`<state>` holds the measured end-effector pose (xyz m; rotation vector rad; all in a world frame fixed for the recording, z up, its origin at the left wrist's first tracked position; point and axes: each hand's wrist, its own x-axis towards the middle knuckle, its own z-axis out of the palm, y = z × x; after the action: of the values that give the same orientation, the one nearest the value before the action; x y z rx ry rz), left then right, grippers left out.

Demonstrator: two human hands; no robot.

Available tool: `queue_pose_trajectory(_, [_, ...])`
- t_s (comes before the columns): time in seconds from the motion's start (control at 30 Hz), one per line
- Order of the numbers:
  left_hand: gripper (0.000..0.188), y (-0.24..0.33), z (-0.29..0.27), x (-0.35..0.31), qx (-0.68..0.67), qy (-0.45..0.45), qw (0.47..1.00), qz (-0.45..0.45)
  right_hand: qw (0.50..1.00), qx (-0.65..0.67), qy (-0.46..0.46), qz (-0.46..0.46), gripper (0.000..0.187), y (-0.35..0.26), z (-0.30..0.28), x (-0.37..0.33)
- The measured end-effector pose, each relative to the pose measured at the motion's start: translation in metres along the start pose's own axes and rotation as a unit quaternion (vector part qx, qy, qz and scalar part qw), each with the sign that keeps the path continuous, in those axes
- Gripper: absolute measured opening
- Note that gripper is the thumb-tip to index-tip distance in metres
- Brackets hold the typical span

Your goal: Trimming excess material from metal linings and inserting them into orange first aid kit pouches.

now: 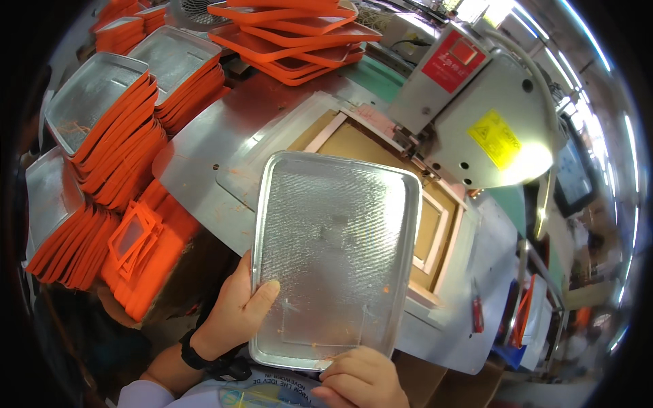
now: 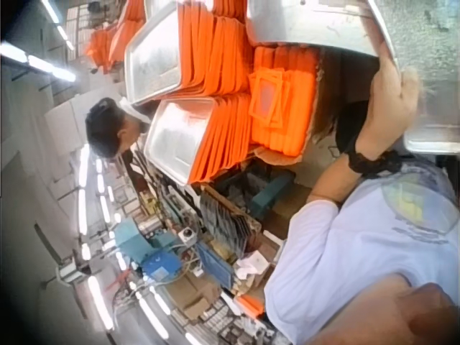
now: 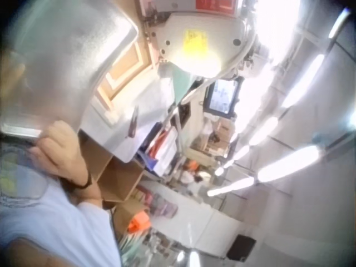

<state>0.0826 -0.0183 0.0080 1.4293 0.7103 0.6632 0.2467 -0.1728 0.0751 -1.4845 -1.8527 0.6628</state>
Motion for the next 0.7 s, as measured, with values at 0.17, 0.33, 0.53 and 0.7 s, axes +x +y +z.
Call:
queue_pose_trajectory(0.17, [0.047,-0.002,0.004,0.002,0.026,0.001,0.999,0.035,0.976,-0.214,0.03,0.001,0.037,-0.001,0.024,-0.001])
queue_pose_trajectory(0.33, [0.046,-0.002,0.003,0.002,0.033,0.004,0.999,0.034,0.954,-0.297,0.018,-0.019,0.035,-0.009,0.036,0.03])
queue_pose_trajectory(0.53, [0.047,-0.005,0.003,0.002,0.035,0.008,0.998,0.042,0.966,-0.249,0.051,-0.046,0.028,0.005,0.036,0.02])
queue_pose_trajectory(0.7, [0.047,-0.004,0.003,0.003,0.05,0.01,0.997,0.052,0.943,-0.333,0.0,-0.024,0.031,-0.005,0.036,0.03])
